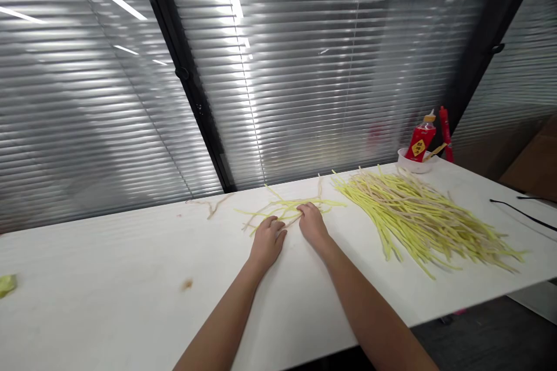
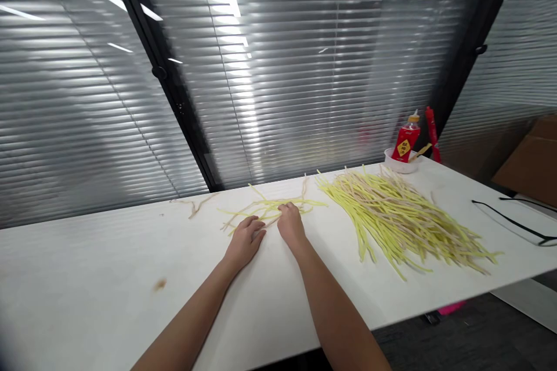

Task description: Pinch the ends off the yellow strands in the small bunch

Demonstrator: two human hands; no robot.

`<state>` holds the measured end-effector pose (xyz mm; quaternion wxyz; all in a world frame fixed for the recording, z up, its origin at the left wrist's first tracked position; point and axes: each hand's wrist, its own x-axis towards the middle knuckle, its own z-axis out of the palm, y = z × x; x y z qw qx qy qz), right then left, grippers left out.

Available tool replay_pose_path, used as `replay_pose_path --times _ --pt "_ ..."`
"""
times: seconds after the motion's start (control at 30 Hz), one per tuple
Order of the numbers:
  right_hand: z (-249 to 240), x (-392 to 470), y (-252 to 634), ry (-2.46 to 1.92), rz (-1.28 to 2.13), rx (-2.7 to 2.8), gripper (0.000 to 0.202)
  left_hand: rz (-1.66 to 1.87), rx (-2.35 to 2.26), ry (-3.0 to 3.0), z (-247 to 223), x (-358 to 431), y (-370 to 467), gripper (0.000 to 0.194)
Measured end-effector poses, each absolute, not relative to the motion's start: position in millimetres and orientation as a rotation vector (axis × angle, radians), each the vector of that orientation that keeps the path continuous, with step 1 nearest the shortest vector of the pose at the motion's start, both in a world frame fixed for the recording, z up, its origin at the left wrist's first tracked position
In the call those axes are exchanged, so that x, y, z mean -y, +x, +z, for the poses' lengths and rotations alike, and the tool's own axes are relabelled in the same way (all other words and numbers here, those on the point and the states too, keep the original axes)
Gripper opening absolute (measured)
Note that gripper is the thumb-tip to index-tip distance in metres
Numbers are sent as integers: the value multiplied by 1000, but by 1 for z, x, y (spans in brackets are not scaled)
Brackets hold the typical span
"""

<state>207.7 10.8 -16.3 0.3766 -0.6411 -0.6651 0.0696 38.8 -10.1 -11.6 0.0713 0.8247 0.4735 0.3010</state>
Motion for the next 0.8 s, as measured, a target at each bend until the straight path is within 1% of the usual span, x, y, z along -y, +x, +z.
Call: replay_pose_path --times 0.1,0.27,0.37,0.63,0.8 --pt "-18 -13 211 -1596 166 1716 38 912 -1406 2450 -8 8 33 19" --pt "-15 -9 214 -1586 140 1772 24 1004 -1418 2486 -2 7 28 18" --pt "-14 -7 215 -1629 104 1764 20 1113 -1427 2472 2 7 26 17" --pt "-10 -9 220 -1677 87 1717 21 1487 -1543 2257 16 5 17 17" --pt "-6 -11 218 -1520 155 1613 25 1482 -1539 2183 15 2 10 19"
